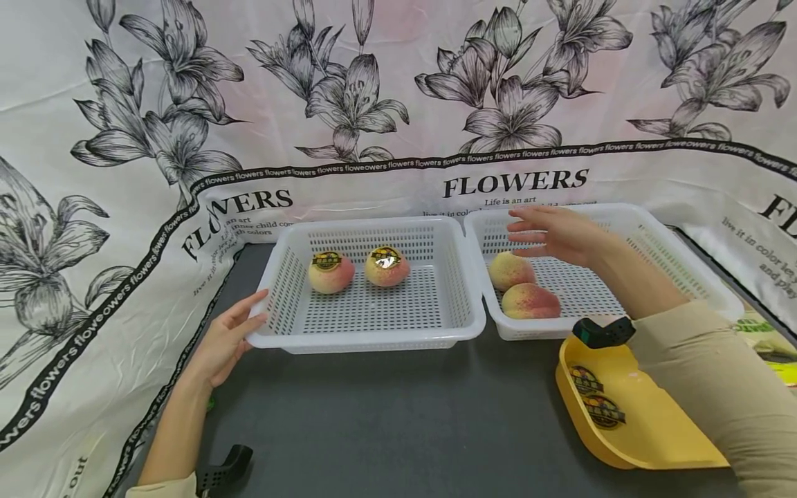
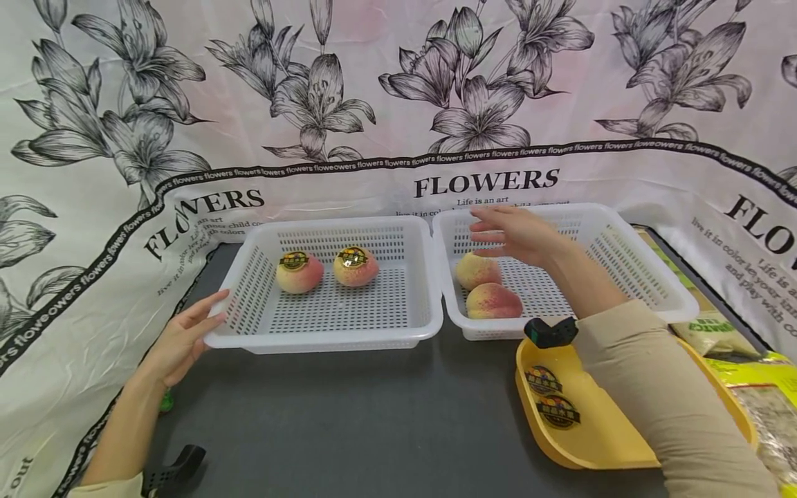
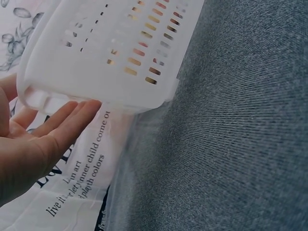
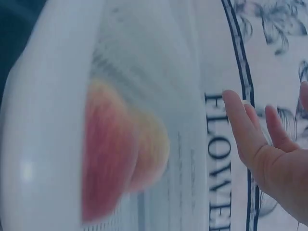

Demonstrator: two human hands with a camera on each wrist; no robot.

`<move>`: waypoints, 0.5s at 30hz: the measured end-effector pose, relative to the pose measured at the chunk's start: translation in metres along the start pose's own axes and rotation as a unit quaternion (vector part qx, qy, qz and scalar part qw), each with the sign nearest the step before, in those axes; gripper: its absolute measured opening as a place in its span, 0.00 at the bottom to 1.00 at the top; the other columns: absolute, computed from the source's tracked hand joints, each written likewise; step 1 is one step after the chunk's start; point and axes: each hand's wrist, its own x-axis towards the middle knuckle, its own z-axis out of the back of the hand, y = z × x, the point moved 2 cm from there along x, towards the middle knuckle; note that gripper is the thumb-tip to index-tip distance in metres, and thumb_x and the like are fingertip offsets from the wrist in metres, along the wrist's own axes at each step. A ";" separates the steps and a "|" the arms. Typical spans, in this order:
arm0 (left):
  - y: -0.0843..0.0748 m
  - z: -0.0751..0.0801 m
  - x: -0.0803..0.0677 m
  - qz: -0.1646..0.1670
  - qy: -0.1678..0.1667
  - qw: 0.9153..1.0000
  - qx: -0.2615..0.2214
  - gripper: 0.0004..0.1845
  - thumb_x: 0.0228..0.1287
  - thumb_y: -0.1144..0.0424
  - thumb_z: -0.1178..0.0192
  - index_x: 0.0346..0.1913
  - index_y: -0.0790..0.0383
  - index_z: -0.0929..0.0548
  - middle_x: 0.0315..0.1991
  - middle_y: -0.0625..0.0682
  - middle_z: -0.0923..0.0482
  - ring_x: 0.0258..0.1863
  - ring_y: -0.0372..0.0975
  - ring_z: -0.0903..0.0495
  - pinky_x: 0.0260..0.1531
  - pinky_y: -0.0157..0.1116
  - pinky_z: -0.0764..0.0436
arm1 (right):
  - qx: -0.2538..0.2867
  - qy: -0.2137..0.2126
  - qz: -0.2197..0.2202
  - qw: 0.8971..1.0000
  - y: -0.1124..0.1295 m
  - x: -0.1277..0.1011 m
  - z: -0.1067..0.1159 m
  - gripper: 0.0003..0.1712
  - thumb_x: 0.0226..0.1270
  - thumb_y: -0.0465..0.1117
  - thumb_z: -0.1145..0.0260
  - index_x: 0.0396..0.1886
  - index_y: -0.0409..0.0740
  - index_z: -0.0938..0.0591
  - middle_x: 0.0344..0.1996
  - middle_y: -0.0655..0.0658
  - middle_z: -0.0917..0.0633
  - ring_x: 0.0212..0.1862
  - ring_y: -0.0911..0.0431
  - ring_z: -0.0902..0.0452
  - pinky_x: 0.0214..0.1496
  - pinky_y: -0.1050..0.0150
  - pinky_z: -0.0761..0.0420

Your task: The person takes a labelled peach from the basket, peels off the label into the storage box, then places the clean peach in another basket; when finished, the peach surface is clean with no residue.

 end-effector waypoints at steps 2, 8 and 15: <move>0.001 -0.001 0.000 -0.002 -0.001 1.000 0.000 0.32 0.72 0.62 0.47 0.73 0.67 0.47 0.71 0.65 0.51 0.51 0.34 0.25 0.40 0.33 0.21 | 0.017 0.009 0.007 1.000 0.008 0.007 -0.015 0.41 0.75 0.55 0.49 0.75 0.38 0.52 0.68 0.30 0.44 0.67 0.39 0.43 0.61 0.47 0.34; 0.001 -0.003 0.001 -0.001 -0.010 1.000 0.003 0.33 0.72 0.61 0.46 0.73 0.66 0.46 0.71 0.67 0.51 0.51 0.34 0.24 0.40 0.33 0.21 | 0.046 0.046 0.013 0.998 0.026 0.036 -0.053 0.37 0.77 0.50 0.51 0.74 0.37 0.51 0.69 0.30 0.46 0.68 0.38 0.47 0.61 0.45 0.33; 0.001 -0.002 0.000 0.000 -0.019 1.000 0.000 0.32 0.71 0.61 0.46 0.73 0.66 0.45 0.71 0.66 0.50 0.50 0.35 0.24 0.39 0.32 0.21 | 0.097 0.015 0.006 0.995 0.042 0.083 -0.085 0.37 0.74 0.50 0.47 0.75 0.42 0.49 0.68 0.35 0.42 0.69 0.42 0.46 0.60 0.48 0.31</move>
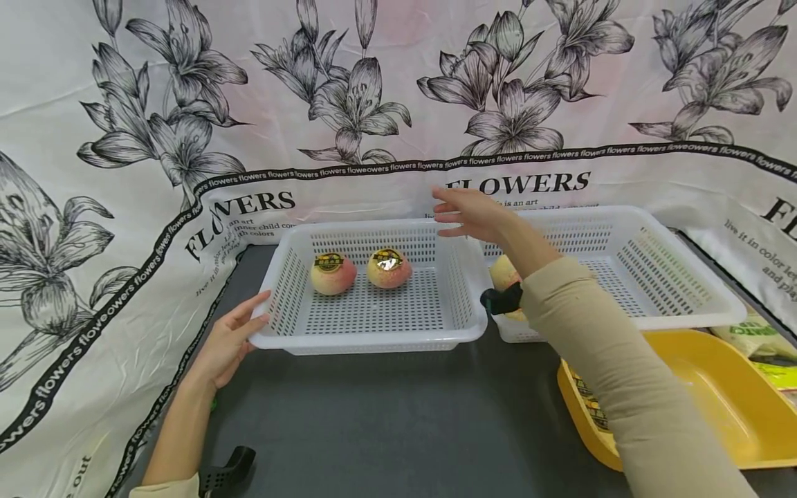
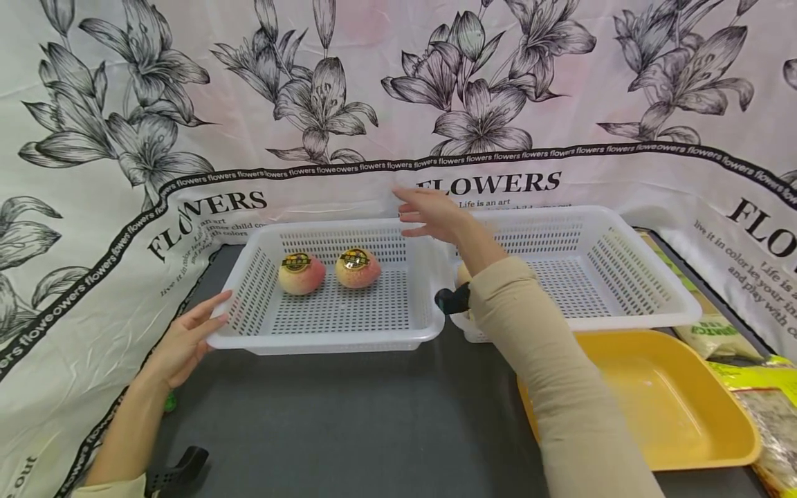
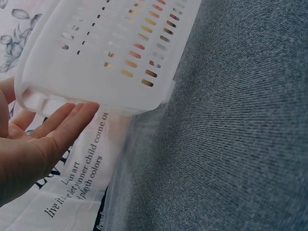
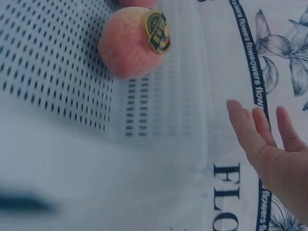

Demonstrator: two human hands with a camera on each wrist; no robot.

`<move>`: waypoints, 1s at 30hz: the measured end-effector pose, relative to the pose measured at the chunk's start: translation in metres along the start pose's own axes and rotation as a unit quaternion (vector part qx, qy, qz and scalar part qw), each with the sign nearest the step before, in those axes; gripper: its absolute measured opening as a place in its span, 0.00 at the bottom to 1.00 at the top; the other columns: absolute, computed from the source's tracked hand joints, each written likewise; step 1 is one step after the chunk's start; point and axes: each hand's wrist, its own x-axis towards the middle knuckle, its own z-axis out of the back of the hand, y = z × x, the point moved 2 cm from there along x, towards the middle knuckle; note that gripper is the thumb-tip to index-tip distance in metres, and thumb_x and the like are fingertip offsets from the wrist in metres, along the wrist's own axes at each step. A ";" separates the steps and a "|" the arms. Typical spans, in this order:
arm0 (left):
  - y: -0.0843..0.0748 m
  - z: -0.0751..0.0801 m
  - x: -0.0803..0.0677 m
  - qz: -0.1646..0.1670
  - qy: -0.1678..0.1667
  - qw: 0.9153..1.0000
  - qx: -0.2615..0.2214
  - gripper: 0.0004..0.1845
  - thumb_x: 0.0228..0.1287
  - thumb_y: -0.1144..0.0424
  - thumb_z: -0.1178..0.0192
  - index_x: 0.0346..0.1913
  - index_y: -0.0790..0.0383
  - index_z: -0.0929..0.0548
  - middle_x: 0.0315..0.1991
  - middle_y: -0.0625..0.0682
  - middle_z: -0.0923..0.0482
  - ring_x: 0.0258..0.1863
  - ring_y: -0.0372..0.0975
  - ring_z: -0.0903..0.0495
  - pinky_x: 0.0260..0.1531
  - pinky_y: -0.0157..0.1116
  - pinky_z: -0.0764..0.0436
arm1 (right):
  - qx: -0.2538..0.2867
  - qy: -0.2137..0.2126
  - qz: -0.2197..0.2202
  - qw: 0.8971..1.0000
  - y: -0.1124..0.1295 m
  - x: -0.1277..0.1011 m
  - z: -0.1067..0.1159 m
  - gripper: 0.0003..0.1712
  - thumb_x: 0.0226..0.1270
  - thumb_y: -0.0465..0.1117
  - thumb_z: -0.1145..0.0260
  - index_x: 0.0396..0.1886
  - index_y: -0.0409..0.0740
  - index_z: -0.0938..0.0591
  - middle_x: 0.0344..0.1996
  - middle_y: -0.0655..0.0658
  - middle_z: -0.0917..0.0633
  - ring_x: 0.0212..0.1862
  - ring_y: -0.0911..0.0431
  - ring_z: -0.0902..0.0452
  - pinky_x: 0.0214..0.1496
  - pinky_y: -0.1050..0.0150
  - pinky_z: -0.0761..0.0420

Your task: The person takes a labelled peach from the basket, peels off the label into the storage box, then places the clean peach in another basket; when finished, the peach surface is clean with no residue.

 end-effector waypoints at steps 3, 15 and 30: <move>0.001 0.001 0.000 0.001 -0.001 1.000 -0.001 0.32 0.72 0.61 0.46 0.73 0.66 0.45 0.70 0.65 0.48 0.50 0.35 0.24 0.39 0.32 0.21 | 0.011 -0.013 -0.005 1.000 -0.007 0.020 -0.016 0.37 0.74 0.51 0.46 0.74 0.42 0.47 0.69 0.34 0.41 0.68 0.42 0.44 0.60 0.48 0.31; 0.002 0.002 0.001 -0.001 -0.011 1.000 0.013 0.32 0.72 0.61 0.46 0.73 0.66 0.44 0.71 0.65 0.48 0.50 0.36 0.25 0.40 0.33 0.21 | -0.056 -0.011 -0.035 0.998 -0.045 0.063 -0.055 0.36 0.70 0.53 0.41 0.71 0.44 0.38 0.66 0.39 0.35 0.67 0.45 0.42 0.63 0.50 0.34; 0.002 0.001 0.001 0.000 -0.016 1.000 0.022 0.32 0.72 0.62 0.47 0.73 0.66 0.45 0.72 0.63 0.49 0.52 0.36 0.25 0.40 0.33 0.21 | -0.148 0.031 -0.063 0.987 -0.076 0.074 -0.070 0.37 0.62 0.43 0.30 0.70 0.49 0.34 0.69 0.42 0.38 0.68 0.47 0.42 0.65 0.45 0.40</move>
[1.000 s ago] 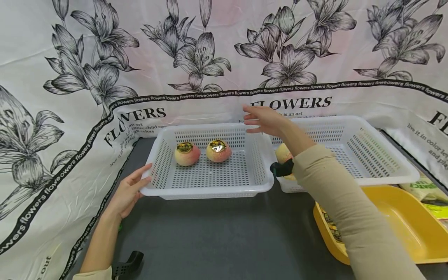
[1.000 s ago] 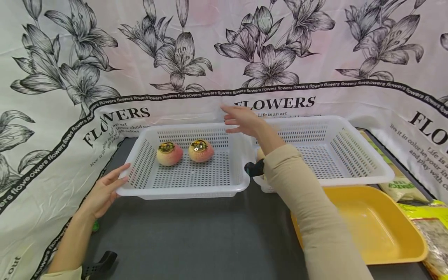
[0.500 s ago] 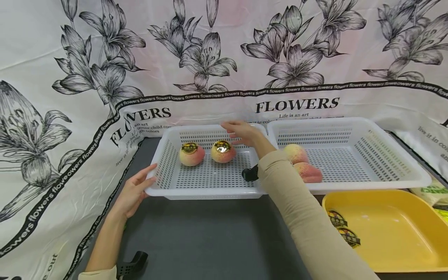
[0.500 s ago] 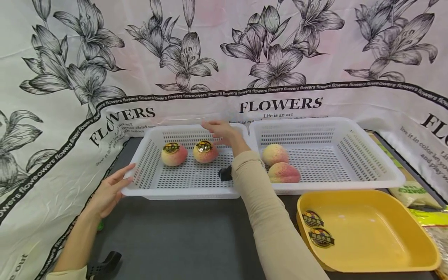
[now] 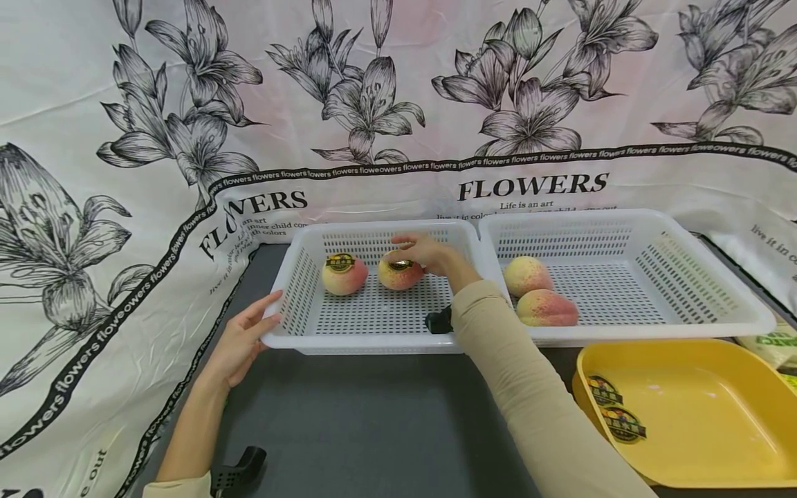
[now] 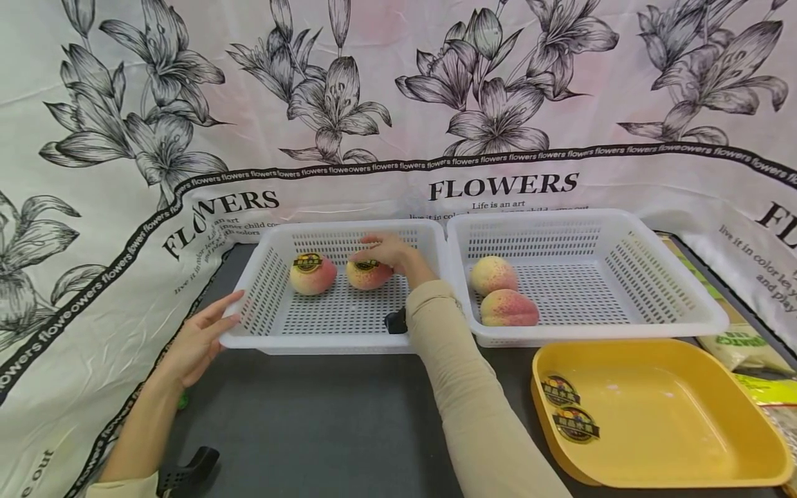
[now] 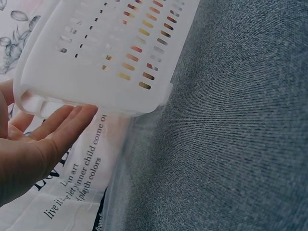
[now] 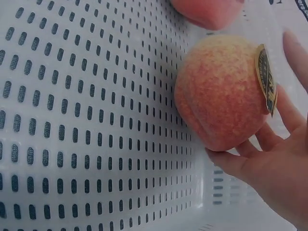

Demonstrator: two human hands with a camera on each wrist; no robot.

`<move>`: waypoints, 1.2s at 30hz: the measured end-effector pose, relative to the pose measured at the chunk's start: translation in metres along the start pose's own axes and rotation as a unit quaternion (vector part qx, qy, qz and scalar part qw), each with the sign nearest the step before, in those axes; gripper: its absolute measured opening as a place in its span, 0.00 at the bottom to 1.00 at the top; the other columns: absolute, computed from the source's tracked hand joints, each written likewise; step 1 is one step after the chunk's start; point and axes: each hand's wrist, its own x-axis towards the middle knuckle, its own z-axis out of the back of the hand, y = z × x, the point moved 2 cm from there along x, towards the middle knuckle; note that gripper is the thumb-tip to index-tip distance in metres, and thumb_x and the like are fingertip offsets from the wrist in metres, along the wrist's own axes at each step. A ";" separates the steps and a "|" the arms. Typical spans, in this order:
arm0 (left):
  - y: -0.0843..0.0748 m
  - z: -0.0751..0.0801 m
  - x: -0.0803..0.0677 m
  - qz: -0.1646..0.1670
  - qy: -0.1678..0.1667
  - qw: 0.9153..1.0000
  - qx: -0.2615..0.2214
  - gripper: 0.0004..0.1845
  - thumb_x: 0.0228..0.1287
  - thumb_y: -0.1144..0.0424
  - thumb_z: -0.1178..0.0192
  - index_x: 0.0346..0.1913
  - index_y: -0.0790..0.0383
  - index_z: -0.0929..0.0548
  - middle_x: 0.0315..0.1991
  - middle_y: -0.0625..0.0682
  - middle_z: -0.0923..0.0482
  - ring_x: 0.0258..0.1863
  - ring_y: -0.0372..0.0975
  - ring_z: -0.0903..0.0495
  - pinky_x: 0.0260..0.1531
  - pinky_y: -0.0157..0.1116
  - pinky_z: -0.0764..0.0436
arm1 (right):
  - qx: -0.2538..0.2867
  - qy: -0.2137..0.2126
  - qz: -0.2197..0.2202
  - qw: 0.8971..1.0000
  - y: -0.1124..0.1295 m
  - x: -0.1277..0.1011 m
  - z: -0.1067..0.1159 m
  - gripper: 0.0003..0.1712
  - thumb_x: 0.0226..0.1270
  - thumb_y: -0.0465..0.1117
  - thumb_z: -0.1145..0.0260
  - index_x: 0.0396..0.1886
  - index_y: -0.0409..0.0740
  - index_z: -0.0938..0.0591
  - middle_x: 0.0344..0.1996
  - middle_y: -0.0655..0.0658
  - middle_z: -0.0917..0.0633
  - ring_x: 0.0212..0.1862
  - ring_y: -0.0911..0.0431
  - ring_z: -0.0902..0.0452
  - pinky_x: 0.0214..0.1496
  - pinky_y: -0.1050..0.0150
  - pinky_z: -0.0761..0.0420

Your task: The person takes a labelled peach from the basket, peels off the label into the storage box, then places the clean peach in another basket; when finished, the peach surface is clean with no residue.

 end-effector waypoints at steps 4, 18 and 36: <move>0.000 0.000 0.000 -0.001 0.000 1.000 0.000 0.32 0.72 0.62 0.47 0.73 0.66 0.45 0.72 0.63 0.49 0.52 0.37 0.26 0.40 0.33 0.21 | -0.038 -0.004 -0.019 0.999 -0.001 -0.002 -0.001 0.38 0.60 0.40 0.29 0.69 0.52 0.34 0.71 0.42 0.42 0.68 0.46 0.44 0.62 0.42 0.37; -0.001 0.000 0.000 0.002 -0.002 1.000 0.006 0.32 0.72 0.62 0.47 0.73 0.65 0.45 0.72 0.62 0.48 0.52 0.38 0.25 0.40 0.33 0.21 | -0.093 0.001 -0.033 0.995 -0.007 -0.001 0.002 0.43 0.54 0.38 0.25 0.69 0.53 0.34 0.69 0.38 0.43 0.64 0.43 0.40 0.50 0.47 0.25; -0.001 -0.001 0.000 0.006 -0.006 1.000 -0.003 0.31 0.72 0.64 0.48 0.73 0.66 0.45 0.72 0.63 0.48 0.50 0.36 0.24 0.40 0.33 0.21 | -0.120 0.007 -0.005 0.993 -0.006 -0.008 0.001 0.47 0.51 0.31 0.25 0.70 0.53 0.36 0.60 0.38 0.34 0.58 0.46 0.34 0.45 0.54 0.21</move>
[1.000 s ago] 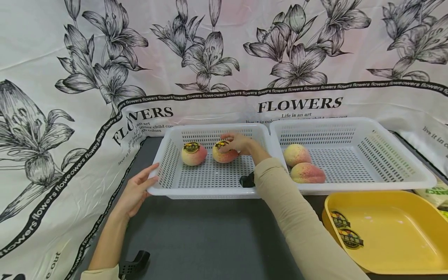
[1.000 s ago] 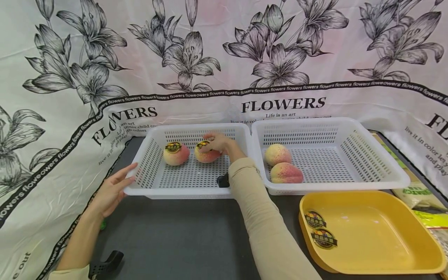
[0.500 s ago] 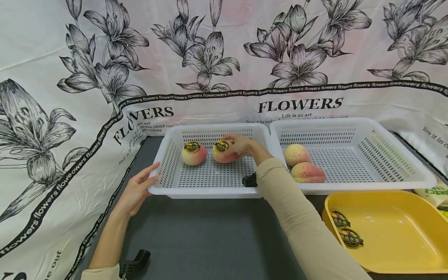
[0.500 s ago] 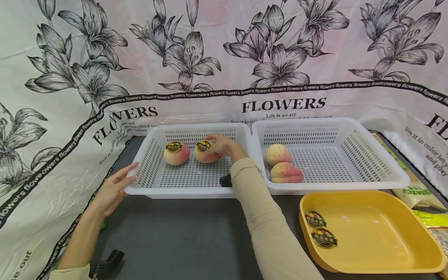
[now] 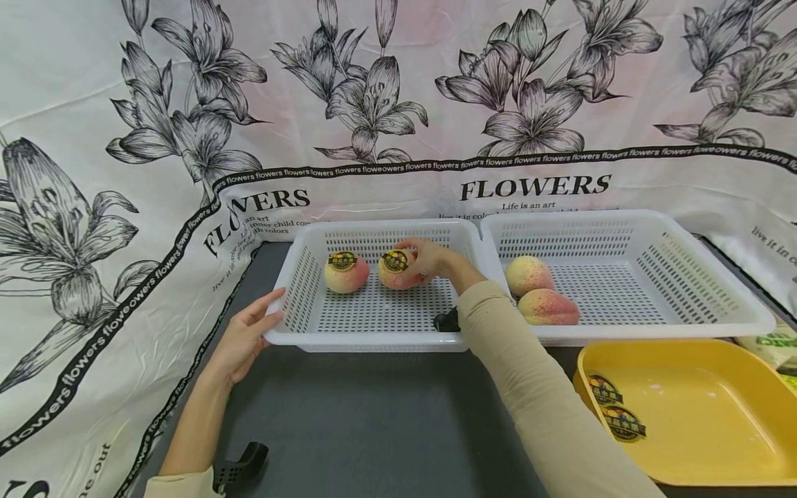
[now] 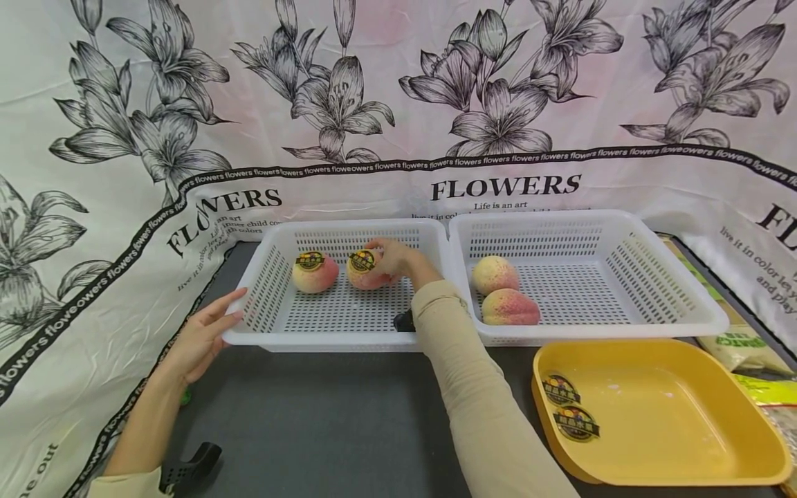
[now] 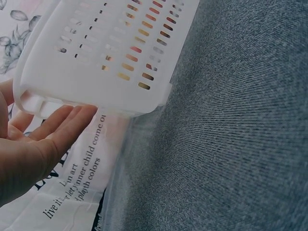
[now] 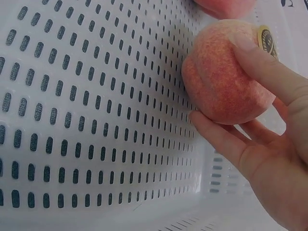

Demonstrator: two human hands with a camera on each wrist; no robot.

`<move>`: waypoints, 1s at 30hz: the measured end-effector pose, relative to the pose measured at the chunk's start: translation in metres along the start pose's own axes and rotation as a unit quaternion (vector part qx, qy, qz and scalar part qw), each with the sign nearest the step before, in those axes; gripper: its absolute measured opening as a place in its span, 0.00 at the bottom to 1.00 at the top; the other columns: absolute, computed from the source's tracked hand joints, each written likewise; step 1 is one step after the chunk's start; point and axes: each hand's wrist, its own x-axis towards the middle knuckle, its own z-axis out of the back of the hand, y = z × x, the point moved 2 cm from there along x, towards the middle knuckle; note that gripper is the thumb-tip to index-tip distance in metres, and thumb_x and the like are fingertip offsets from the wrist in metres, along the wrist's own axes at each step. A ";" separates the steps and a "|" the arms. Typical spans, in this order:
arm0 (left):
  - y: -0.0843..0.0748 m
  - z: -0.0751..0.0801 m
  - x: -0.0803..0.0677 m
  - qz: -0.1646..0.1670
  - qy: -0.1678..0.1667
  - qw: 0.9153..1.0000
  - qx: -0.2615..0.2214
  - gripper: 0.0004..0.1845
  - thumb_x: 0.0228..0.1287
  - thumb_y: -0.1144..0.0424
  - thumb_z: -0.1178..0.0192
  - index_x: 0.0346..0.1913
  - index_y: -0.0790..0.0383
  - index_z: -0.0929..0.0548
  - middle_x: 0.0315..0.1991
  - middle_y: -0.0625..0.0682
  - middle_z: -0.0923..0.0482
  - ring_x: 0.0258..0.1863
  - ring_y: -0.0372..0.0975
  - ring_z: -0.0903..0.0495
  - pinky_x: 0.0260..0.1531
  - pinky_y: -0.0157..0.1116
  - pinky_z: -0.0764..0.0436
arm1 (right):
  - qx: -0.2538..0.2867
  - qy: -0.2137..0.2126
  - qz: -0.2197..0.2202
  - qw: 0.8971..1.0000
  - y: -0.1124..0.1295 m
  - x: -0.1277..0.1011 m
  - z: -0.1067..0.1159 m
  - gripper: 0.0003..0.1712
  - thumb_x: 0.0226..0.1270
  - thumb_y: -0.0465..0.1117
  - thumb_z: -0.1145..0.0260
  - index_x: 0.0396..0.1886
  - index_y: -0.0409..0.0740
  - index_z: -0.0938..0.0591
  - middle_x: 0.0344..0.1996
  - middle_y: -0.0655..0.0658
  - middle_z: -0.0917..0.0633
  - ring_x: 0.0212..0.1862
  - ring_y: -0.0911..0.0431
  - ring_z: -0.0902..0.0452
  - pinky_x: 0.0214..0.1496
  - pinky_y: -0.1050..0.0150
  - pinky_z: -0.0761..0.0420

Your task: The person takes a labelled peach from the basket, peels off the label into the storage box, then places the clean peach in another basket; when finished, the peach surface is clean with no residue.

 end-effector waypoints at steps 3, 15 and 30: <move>0.000 0.000 0.000 0.002 0.002 1.000 0.000 0.30 0.73 0.64 0.49 0.73 0.66 0.45 0.72 0.63 0.48 0.50 0.36 0.24 0.40 0.33 0.21 | -0.005 -0.003 0.005 1.000 0.001 -0.002 0.001 0.47 0.52 0.32 0.25 0.70 0.53 0.36 0.58 0.38 0.32 0.54 0.47 0.31 0.44 0.56 0.21; -0.001 0.001 -0.001 0.000 0.005 1.000 0.001 0.31 0.73 0.63 0.48 0.73 0.65 0.45 0.72 0.62 0.48 0.52 0.37 0.26 0.41 0.33 0.21 | 0.014 0.052 0.083 0.995 0.026 -0.030 0.028 0.45 0.55 0.29 0.29 0.71 0.50 0.37 0.63 0.36 0.36 0.55 0.47 0.32 0.45 0.54 0.21; 0.000 0.002 0.001 0.000 0.005 1.000 0.007 0.31 0.72 0.62 0.47 0.73 0.64 0.44 0.72 0.62 0.48 0.53 0.37 0.26 0.41 0.33 0.21 | -0.039 0.101 0.244 0.964 0.023 -0.110 0.046 0.47 0.51 0.38 0.23 0.70 0.46 0.36 0.64 0.45 0.33 0.64 0.46 0.35 0.58 0.49 0.30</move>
